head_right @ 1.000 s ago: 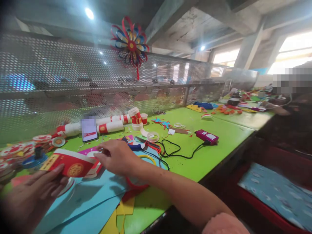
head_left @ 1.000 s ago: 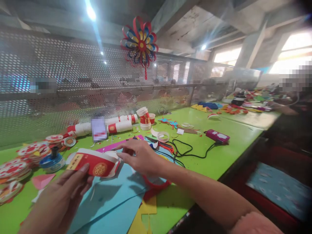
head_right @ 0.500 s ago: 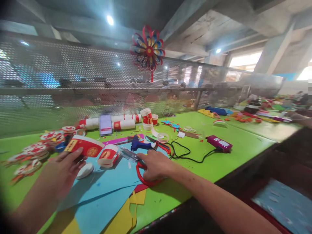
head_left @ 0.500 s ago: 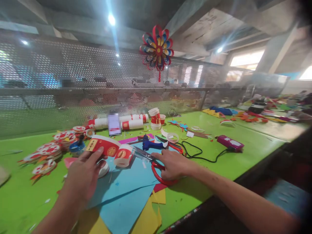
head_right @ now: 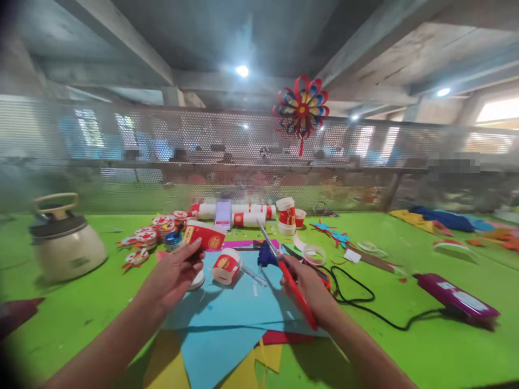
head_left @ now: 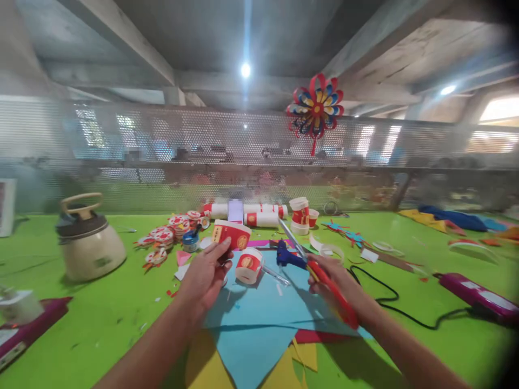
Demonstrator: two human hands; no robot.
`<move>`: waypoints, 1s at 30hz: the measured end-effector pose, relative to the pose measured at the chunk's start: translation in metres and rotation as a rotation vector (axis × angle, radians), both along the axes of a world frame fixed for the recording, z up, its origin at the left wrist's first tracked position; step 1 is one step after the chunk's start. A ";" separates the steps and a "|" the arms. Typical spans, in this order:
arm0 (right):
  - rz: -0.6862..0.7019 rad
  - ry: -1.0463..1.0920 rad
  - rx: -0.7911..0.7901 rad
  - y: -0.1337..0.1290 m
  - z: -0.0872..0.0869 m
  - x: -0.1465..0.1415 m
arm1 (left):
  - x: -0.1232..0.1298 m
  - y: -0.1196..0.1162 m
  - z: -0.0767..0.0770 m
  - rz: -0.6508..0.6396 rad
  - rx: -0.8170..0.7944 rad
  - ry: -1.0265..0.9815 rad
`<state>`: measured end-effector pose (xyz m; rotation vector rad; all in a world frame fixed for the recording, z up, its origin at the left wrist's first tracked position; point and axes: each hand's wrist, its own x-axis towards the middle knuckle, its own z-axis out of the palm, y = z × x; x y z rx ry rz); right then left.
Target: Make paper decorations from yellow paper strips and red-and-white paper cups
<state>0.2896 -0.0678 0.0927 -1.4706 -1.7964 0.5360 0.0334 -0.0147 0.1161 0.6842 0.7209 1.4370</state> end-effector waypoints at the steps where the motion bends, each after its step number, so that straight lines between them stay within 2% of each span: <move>1: 0.069 0.170 0.000 -0.008 0.004 -0.006 | 0.000 0.001 0.003 0.012 0.006 -0.034; 4: 0.205 0.582 -0.094 -0.037 0.006 -0.037 | 0.001 0.004 0.012 0.067 0.025 -0.132; 6: 0.246 0.729 -0.244 -0.053 0.000 -0.061 | 0.004 0.005 0.015 0.101 0.038 -0.162; 10: 0.204 0.787 -0.399 -0.063 -0.019 -0.097 | 0.010 -0.001 0.014 0.130 0.031 -0.228; 13: 0.158 0.782 -0.445 -0.058 -0.021 -0.108 | 0.014 -0.007 0.011 0.125 0.018 -0.276; 18: 0.149 0.744 -0.409 -0.050 -0.010 -0.119 | 0.016 -0.011 0.010 0.051 -0.001 -0.277; 23: 0.154 0.706 -0.312 -0.044 -0.010 -0.132 | 0.016 -0.016 0.010 0.067 -0.100 -0.312; 30: 0.071 0.540 -0.123 -0.040 -0.006 -0.145 | 0.022 -0.025 0.016 0.065 -0.165 -0.356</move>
